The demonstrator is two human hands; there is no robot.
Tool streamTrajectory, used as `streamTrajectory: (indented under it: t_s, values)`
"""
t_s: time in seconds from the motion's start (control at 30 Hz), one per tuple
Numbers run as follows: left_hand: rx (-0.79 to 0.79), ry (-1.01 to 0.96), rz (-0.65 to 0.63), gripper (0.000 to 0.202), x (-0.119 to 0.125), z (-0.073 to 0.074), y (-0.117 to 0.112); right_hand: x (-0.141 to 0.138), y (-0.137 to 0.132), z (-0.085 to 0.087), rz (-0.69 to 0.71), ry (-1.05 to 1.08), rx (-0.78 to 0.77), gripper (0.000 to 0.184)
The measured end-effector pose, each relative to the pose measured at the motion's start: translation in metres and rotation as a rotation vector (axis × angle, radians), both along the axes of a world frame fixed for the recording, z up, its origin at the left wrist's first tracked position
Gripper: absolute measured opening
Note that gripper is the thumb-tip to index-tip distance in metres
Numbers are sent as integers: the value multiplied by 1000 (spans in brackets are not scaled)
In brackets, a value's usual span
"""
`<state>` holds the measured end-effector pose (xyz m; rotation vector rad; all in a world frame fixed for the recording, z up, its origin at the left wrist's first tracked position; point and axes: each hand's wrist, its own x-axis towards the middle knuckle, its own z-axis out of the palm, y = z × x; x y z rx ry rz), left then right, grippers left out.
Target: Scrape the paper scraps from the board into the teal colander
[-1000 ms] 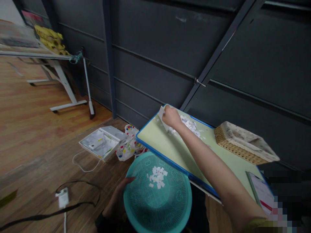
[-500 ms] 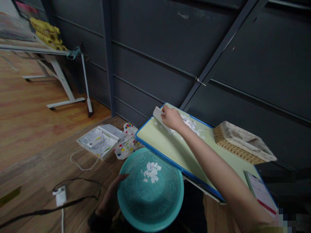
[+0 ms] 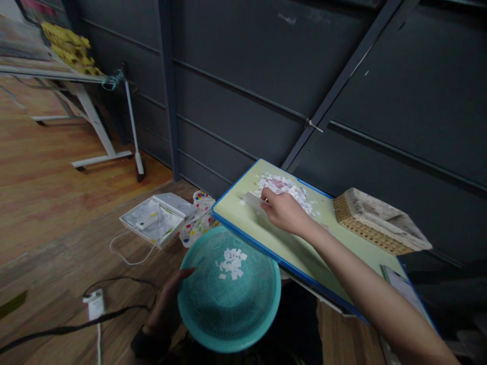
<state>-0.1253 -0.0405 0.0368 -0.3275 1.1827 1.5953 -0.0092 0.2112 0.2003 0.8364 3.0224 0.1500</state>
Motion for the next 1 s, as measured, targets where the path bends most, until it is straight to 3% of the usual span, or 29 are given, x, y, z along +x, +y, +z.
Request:
streamTrajectory:
  t_s: [0.13,0.27,0.4,0.53,0.63,0.73,0.87,1.0]
  values:
    - [-12,25,-35,9,-5,7,0,27,-13,-2,47,33,-47,20]
    - [29,84,-92,9,-8,19,2,47,-9,1,51,131,-98,18]
    - [52,118,-109,18,-9,34,7,69,13,5,-85,419,-143,23]
    - [88,119,-125,34,-9,41,10,84,32,-6,-179,596,-148,27]
    - [118,115,-134,38,-8,43,11,78,37,-23,-107,629,-173,28]
    - [89,133,-152,23,-9,47,14,59,34,-38,6,613,-146,29]
    - [39,169,-166,10,-12,51,19,35,21,-48,122,552,-77,31]
    - [37,176,-128,10,-15,54,23,32,4,-54,258,537,-7,32]
